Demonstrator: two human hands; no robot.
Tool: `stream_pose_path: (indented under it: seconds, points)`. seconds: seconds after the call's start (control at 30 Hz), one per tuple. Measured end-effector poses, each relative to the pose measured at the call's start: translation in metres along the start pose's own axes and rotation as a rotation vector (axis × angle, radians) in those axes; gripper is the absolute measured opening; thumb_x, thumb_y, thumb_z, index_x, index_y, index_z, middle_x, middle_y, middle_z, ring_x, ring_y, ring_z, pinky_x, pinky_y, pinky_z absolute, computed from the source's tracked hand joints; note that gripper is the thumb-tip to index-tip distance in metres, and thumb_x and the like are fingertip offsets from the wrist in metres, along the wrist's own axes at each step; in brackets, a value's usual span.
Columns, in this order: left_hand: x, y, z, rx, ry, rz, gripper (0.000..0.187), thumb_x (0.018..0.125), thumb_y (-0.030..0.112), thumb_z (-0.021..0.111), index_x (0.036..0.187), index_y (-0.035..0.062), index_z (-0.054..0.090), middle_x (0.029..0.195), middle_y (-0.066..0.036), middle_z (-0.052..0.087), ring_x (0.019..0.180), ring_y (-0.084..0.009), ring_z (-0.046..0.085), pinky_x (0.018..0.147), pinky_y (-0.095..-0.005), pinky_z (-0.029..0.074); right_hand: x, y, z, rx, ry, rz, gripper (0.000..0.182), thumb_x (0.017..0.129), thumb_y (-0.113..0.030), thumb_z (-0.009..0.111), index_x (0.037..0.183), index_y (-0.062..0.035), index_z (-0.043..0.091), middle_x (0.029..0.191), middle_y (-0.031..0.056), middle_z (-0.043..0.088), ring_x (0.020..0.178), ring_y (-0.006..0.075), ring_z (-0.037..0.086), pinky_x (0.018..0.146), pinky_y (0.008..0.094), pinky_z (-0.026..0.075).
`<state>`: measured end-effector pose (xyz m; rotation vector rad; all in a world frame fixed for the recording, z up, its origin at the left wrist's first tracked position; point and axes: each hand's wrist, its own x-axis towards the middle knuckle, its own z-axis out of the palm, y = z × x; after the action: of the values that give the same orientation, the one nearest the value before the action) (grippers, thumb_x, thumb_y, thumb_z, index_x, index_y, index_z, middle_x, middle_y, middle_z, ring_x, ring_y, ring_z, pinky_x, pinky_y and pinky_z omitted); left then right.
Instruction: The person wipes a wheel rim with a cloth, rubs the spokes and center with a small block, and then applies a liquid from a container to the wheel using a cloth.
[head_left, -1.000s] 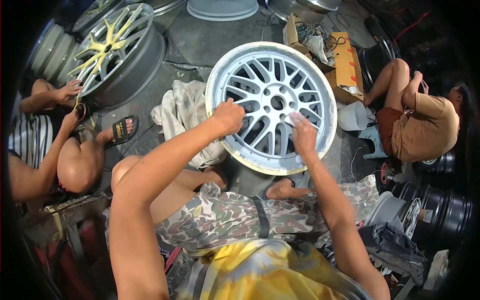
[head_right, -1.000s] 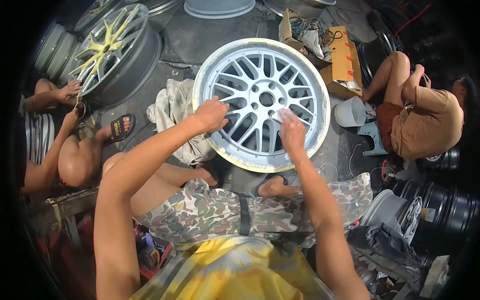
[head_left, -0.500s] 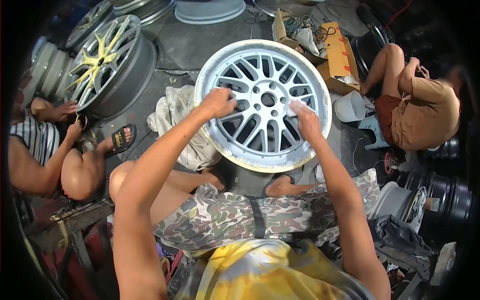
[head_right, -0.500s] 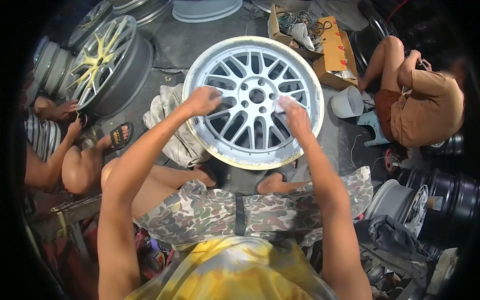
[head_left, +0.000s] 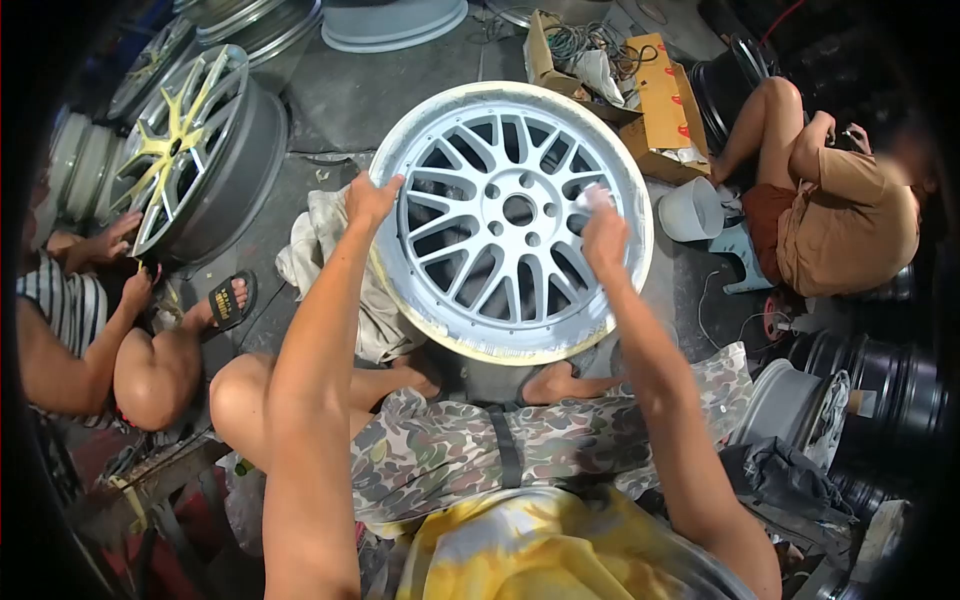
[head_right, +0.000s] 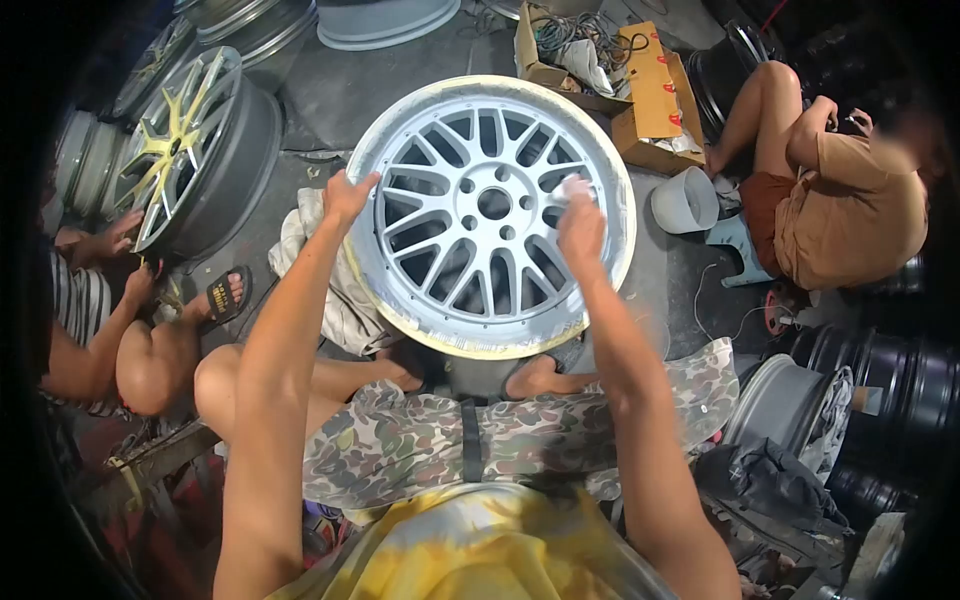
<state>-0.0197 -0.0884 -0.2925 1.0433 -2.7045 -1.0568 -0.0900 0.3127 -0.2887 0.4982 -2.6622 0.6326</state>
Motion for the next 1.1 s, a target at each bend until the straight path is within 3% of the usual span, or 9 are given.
stream_pose_path:
  seconds: [0.1,0.37,0.43,0.47,0.57,0.7,0.83,0.97,1.1]
  points:
    - [-0.004,0.001,0.000,-0.022,0.030,-0.059,0.065,0.079,0.049,0.079,0.116,-0.0025,0.068,0.119,-0.026,0.069,0.115,-0.0412,0.064,0.099,-0.0467,0.050,-0.014,-0.023,-0.014,0.094,-0.078,-0.344,0.040,0.090,0.007,0.048,0.124,-0.0029,0.066,0.128,0.0224,0.065,0.123,0.0382,0.060,0.103,0.0429,0.050]
    - [0.009,0.000,-0.007,0.048,-0.099,-0.124,0.073,0.075,0.060,0.079,0.111,-0.0033,0.073,0.109,-0.025,0.073,0.107,-0.0403,0.069,0.094,-0.0459,0.053,-0.044,-0.023,-0.031,-0.049,-0.016,0.145,0.036,0.085,0.010,0.050,0.115,0.0051,0.069,0.123,0.0286,0.065,0.122,0.0387,0.061,0.106,0.0442,0.048]
    - [0.012,-0.001,-0.008,0.050,-0.109,-0.127,0.076,0.075,0.062,0.078,0.109,-0.0066,0.072,0.110,-0.027,0.072,0.108,-0.0412,0.068,0.094,-0.0460,0.053,-0.036,-0.066,-0.045,-0.025,-0.316,0.404,0.036,0.085,0.010,0.050,0.116,0.0064,0.068,0.121,0.0271,0.066,0.116,0.0398,0.064,0.103,0.0441,0.050]
    - [0.014,0.000,-0.007,0.051,-0.120,-0.129,0.080,0.075,0.064,0.077,0.106,-0.0099,0.072,0.110,-0.030,0.071,0.108,-0.0421,0.068,0.094,-0.0460,0.052,-0.049,-0.048,-0.019,0.043,-0.088,-0.097,0.037,0.086,0.008,0.051,0.118,0.0025,0.069,0.119,0.0249,0.068,0.110,0.0404,0.067,0.098,0.0439,0.052]
    - [0.018,-0.008,-0.003,0.041,-0.110,-0.078,0.084,0.077,0.066,0.075,0.104,-0.0139,0.071,0.110,-0.033,0.070,0.108,-0.0440,0.068,0.094,-0.0465,0.052,-0.020,-0.064,-0.048,0.089,-0.209,0.101,0.038,0.086,0.008,0.052,0.119,-0.0010,0.070,0.119,0.0236,0.069,0.109,0.0397,0.067,0.097,0.0437,0.052]
    - [0.010,0.003,-0.011,0.036,-0.085,-0.083,0.080,0.082,0.063,0.071,0.103,-0.0136,0.071,0.107,-0.035,0.069,0.107,-0.0462,0.067,0.094,-0.0482,0.052,0.019,-0.044,-0.053,0.137,0.032,-0.111,0.042,0.084,0.010,0.054,0.122,-0.0016,0.069,0.123,0.0212,0.068,0.115,0.0371,0.065,0.102,0.0431,0.050]
    - [0.014,-0.008,-0.005,0.024,-0.025,0.010,0.075,0.084,0.059,0.070,0.104,-0.0128,0.072,0.105,-0.035,0.069,0.104,-0.0465,0.068,0.094,-0.0484,0.051,0.030,-0.035,-0.011,0.038,-0.150,-0.376,0.039,0.084,0.000,0.067,0.123,-0.0034,0.068,0.125,0.0150,0.067,0.122,0.0323,0.060,0.103,0.0421,0.049]
    - [0.013,-0.007,-0.003,-0.089,-0.044,0.052,0.074,0.084,0.056,0.071,0.103,-0.0145,0.071,0.104,-0.037,0.068,0.104,-0.0477,0.067,0.094,-0.0484,0.051,0.062,-0.005,0.012,-0.073,-0.031,-0.484,0.029,0.088,-0.008,0.066,0.116,-0.0033,0.071,0.119,0.0134,0.068,0.118,0.0310,0.062,0.100,0.0408,0.050]
    - [0.012,-0.006,-0.005,0.033,-0.047,-0.017,0.077,0.083,0.058,0.071,0.099,-0.0168,0.070,0.103,-0.039,0.067,0.103,-0.0488,0.067,0.093,-0.0494,0.051,0.105,0.012,0.038,-0.120,-0.010,-0.251,0.021,0.090,-0.010,0.062,0.107,-0.0009,0.072,0.107,0.0160,0.068,0.099,0.0344,0.063,0.086,0.0440,0.051]
